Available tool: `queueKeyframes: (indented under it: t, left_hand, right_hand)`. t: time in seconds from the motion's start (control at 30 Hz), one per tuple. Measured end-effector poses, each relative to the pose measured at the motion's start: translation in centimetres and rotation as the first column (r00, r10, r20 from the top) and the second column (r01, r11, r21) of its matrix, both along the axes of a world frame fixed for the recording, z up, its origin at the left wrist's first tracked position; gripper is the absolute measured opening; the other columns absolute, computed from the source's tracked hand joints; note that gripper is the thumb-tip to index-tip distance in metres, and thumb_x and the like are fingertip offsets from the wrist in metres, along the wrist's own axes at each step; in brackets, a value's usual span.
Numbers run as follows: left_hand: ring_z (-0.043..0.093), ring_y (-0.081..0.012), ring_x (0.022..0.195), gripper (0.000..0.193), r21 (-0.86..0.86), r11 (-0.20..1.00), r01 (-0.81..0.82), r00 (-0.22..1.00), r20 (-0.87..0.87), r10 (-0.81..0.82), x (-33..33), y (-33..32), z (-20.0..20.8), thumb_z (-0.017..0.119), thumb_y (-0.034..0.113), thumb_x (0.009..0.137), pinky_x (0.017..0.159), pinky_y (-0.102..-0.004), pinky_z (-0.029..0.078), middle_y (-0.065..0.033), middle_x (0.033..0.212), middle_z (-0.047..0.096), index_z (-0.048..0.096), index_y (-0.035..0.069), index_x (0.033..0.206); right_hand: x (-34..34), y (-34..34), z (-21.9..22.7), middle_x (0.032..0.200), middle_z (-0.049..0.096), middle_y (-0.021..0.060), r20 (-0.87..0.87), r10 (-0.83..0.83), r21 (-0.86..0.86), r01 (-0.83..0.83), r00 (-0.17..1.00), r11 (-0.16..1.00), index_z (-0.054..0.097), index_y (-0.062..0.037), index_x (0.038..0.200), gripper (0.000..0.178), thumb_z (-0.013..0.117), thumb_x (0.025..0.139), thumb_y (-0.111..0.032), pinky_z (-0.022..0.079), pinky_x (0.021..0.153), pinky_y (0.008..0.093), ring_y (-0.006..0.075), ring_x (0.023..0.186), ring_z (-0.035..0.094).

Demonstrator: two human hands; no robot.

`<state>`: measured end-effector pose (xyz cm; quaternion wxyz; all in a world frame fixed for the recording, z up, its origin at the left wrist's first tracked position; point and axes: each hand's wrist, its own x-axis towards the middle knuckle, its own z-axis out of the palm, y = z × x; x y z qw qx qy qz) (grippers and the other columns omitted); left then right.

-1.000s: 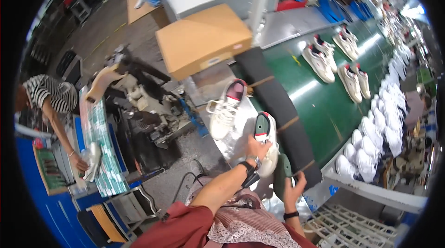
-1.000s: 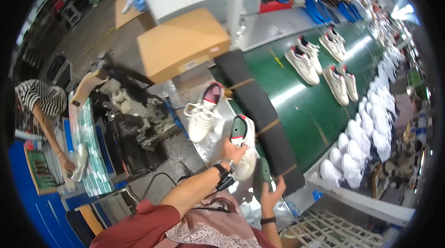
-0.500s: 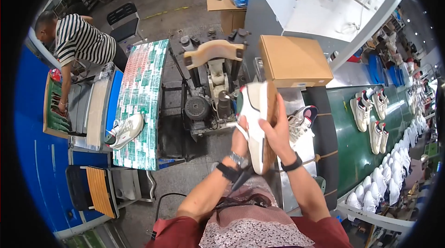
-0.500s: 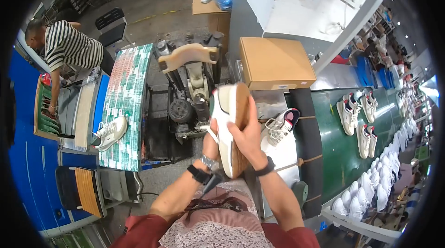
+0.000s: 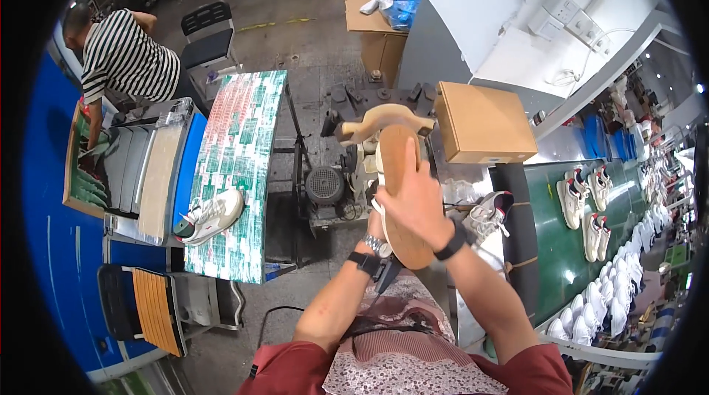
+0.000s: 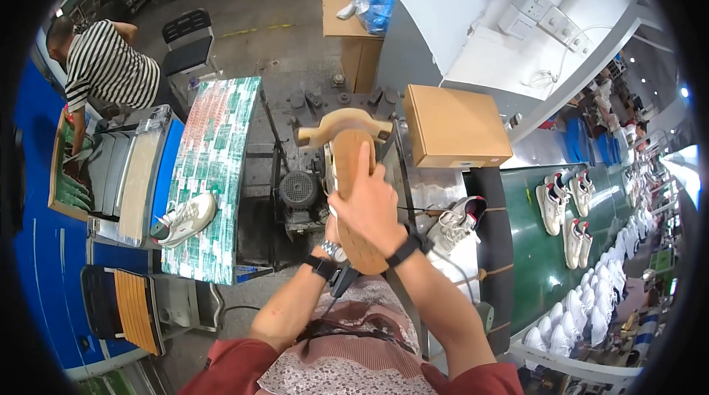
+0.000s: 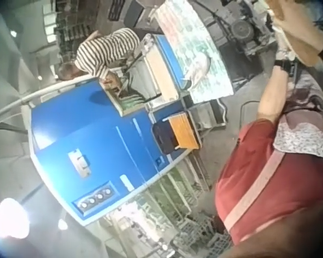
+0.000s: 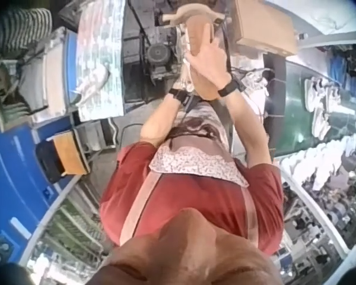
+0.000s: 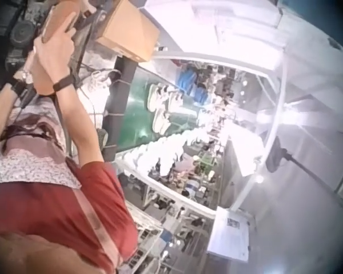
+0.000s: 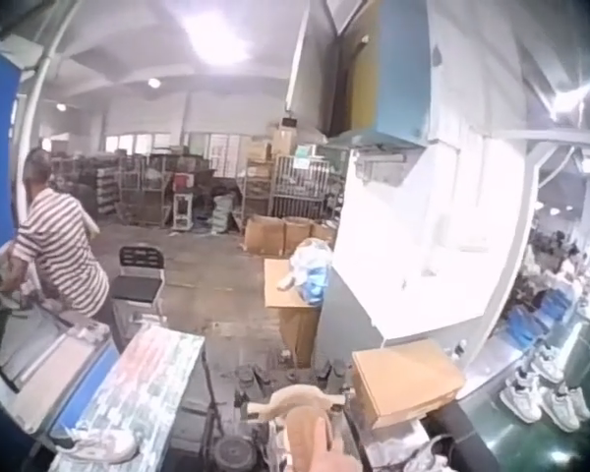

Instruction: Manufacturing shoes by handling shoe lasts, assembling components, and using an industrial finishing machine.

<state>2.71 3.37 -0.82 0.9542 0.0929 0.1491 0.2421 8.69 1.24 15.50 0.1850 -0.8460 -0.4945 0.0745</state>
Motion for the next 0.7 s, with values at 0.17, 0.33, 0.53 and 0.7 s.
queueKeyframes:
  t: [0.17,0.33,0.53,0.7]
  left_hand:
    - [0.061,-0.0288,0.124,0.047,-0.022,0.984,0.178,0.975,-0.129,-0.179,-6.5,-4.0,-4.5,0.046,0.036,0.104,0.101,-0.0468,0.054,-0.0157,0.134,0.061,0.05,0.005,0.138]
    - [0.062,-0.0319,0.122,0.051,-0.189,0.937,0.295,0.955,0.028,-0.295,-6.6,-4.6,-2.0,0.044,0.044,0.105,0.103,-0.0493,0.051,-0.0165,0.13,0.063,0.051,0.005,0.137]
    - [0.061,-0.0264,0.122,0.079,-0.011,0.999,-0.034,0.992,0.121,0.035,0.2,-1.4,3.5,0.046,0.069,0.098,0.105,-0.0405,0.049,-0.0124,0.14,0.058,0.046,0.007,0.147]
    - [0.058,-0.0274,0.126,0.075,0.011,0.998,-0.06,0.984,0.169,0.058,-0.8,-1.9,2.3,0.041,0.065,0.102,0.108,-0.0413,0.046,-0.0141,0.142,0.057,0.043,0.008,0.15]
  right_hand:
    - [-0.4,-2.0,0.1,0.125,0.053,0.033,0.02,-0.025,0.062,0.023,0.999,0.998,0.018,-0.004,0.16,0.105,0.073,0.078,-0.039,0.056,0.08,0.0523,0.0501,0.092,0.066]
    - [0.9,-3.1,-0.8,0.128,0.052,0.0332,-0.007,0.008,0.136,-0.007,1.0,0.991,0.019,-0.0029,0.159,0.104,0.075,0.079,-0.036,0.055,0.082,0.0527,0.0507,0.098,0.064]
    - [-0.4,-3.7,-0.4,0.134,0.052,0.0321,-0.005,0.02,0.267,-0.018,1.0,0.964,0.02,-0.0025,0.158,0.105,0.078,0.076,-0.031,0.053,0.089,0.0534,0.0497,0.112,0.061]
    - [-2.3,-4.4,0.0,0.141,0.049,0.0318,-0.066,0.005,0.304,0.016,0.998,0.953,0.02,-0.001,0.158,0.106,0.081,0.075,-0.028,0.048,0.101,0.0499,0.0487,0.124,0.054]
